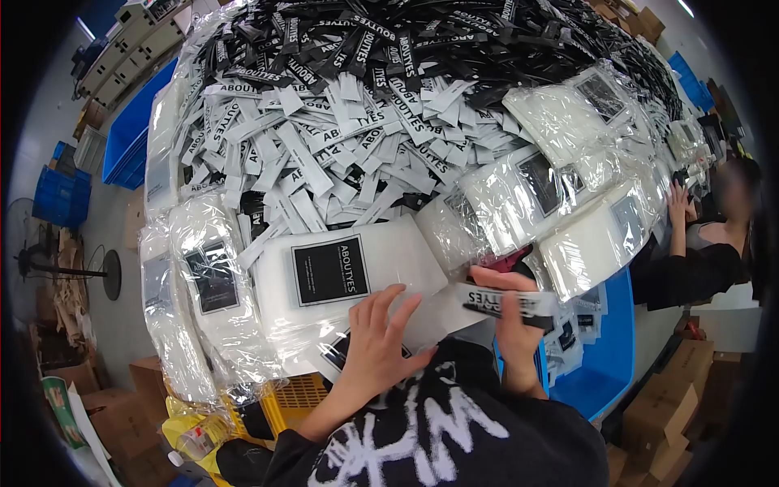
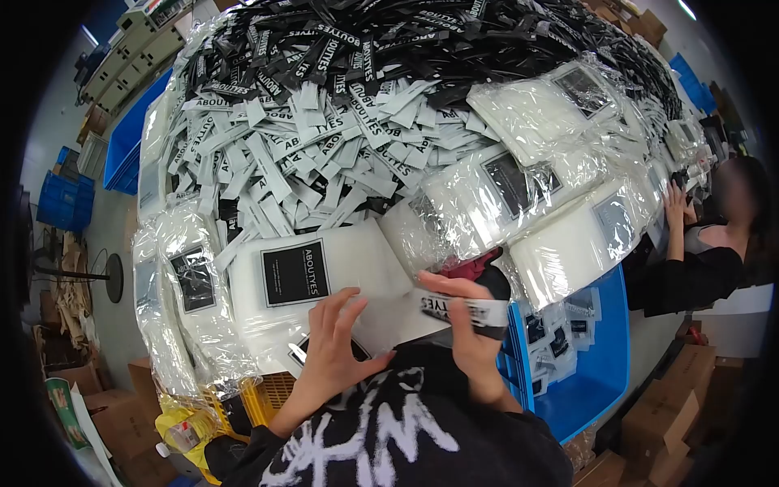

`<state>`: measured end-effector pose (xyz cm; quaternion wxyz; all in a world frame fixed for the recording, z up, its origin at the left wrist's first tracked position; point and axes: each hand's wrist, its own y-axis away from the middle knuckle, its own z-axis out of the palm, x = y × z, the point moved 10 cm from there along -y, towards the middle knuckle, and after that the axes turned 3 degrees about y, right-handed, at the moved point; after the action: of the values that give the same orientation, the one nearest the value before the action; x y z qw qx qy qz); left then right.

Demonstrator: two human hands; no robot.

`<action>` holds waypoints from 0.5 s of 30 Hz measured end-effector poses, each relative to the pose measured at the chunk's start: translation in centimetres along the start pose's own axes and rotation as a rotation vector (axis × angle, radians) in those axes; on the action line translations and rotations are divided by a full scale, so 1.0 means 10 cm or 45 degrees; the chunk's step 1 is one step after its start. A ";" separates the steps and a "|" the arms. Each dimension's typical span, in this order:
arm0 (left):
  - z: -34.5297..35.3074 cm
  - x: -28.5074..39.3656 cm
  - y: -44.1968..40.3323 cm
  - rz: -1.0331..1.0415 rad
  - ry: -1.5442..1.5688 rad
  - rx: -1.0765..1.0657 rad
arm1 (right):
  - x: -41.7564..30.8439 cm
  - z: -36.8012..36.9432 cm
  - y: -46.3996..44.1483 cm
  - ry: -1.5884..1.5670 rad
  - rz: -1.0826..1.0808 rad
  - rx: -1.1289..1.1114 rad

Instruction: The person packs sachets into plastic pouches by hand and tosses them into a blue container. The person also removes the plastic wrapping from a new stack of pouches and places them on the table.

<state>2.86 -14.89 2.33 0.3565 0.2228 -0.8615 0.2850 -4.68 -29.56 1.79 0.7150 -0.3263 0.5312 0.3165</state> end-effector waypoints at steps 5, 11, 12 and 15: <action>-0.08 0.15 0.03 0.195 0.131 0.183 | 0.24 0.53 -0.02 -0.073 0.181 -0.428; -0.14 0.05 0.13 0.101 0.080 0.184 | 0.57 0.59 0.11 -0.468 0.711 -0.369; -0.16 0.07 0.14 0.121 0.101 0.222 | 0.59 0.59 0.14 -0.547 0.806 -0.336; -0.14 0.12 0.15 0.223 0.086 0.197 | 0.58 0.61 0.12 -0.074 0.573 -0.431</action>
<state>1.89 -13.05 3.51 0.3407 0.1638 -0.8405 0.3881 -0.95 -23.36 -2.62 0.5770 -0.3057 0.5090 0.5608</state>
